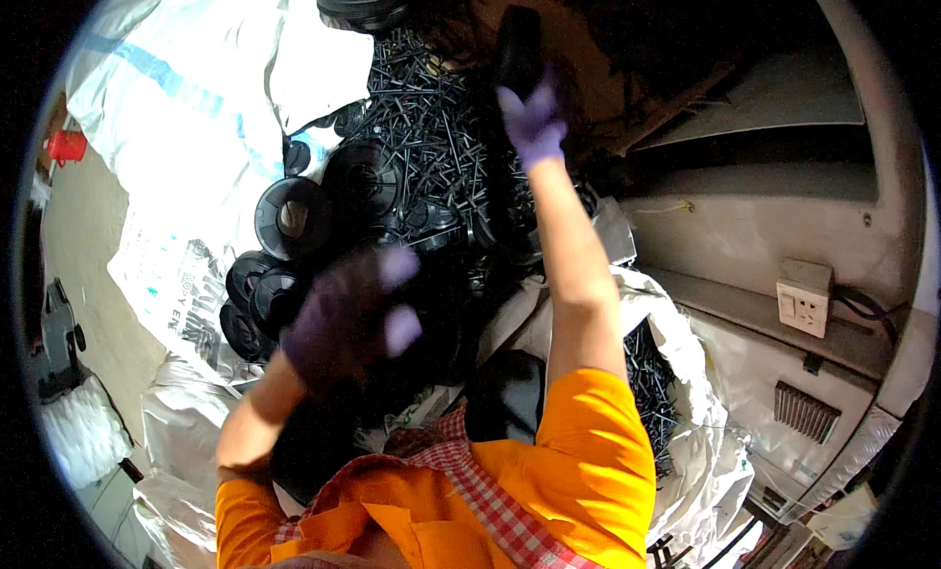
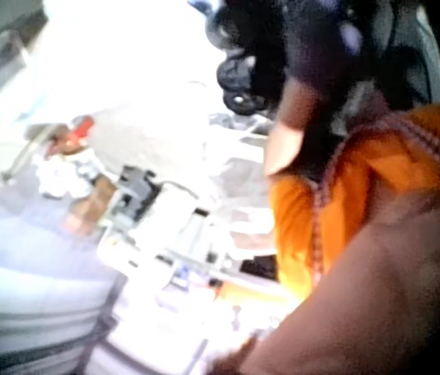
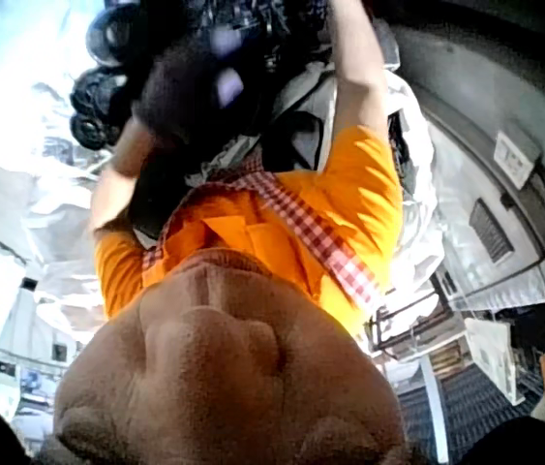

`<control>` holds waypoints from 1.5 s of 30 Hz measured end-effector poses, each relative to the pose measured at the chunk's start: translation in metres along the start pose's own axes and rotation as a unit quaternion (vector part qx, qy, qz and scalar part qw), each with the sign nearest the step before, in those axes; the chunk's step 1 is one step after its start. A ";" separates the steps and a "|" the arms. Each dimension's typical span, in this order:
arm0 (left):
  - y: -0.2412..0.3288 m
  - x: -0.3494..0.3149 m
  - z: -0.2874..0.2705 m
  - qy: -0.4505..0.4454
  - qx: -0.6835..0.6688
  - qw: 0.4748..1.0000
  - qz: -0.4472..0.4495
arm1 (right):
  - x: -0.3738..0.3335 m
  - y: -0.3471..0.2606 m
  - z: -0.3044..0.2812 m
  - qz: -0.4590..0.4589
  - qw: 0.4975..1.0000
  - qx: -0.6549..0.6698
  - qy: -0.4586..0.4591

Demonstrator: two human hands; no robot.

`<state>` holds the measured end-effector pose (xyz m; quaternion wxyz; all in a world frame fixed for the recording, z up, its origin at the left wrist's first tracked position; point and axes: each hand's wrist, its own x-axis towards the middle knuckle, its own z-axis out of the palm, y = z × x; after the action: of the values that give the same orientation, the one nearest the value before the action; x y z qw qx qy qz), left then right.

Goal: The person picks black plastic circular components and black coiled cords from large white storage bags and places them into a container.

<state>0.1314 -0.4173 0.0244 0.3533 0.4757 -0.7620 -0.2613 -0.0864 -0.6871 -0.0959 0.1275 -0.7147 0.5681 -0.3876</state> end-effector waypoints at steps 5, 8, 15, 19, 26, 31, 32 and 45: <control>0.106 -0.003 -0.002 -0.182 -0.053 0.982 0.007 | 0.037 -0.034 0.046 -0.015 0.930 -0.164 -0.328; 0.122 -0.013 0.006 -0.162 -0.067 0.984 -0.029 | 0.021 -0.054 0.081 -0.058 0.933 -0.231 -0.269; 0.121 -0.010 0.017 -0.161 -0.223 0.952 -0.137 | 0.030 -0.081 0.093 -0.035 0.947 -0.237 -0.213; 0.119 -0.018 0.021 -0.134 -0.312 0.924 -0.176 | 0.006 -0.112 0.064 -0.105 0.991 -0.069 -0.041; 0.117 -0.031 0.031 -0.108 -0.252 0.950 -0.149 | -0.136 -0.168 -0.053 -0.233 0.937 0.163 -0.201; 0.120 -0.032 0.052 -0.131 -0.208 0.964 -0.097 | -0.209 0.035 -0.055 -0.121 0.838 -0.462 -0.265; 0.118 -0.035 0.052 -0.146 -0.197 0.963 -0.113 | -0.203 0.035 -0.053 -0.145 0.815 -0.461 -0.318; 0.023 -0.008 -0.002 0.255 -0.389 0.847 -0.257 | -0.128 -0.013 -0.075 0.145 0.987 -0.043 -0.054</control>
<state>0.1229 -0.4011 0.0402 0.6113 0.5280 -0.3314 -0.4876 -0.1362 -0.5469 -0.0899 0.1823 -0.6490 0.6742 -0.3015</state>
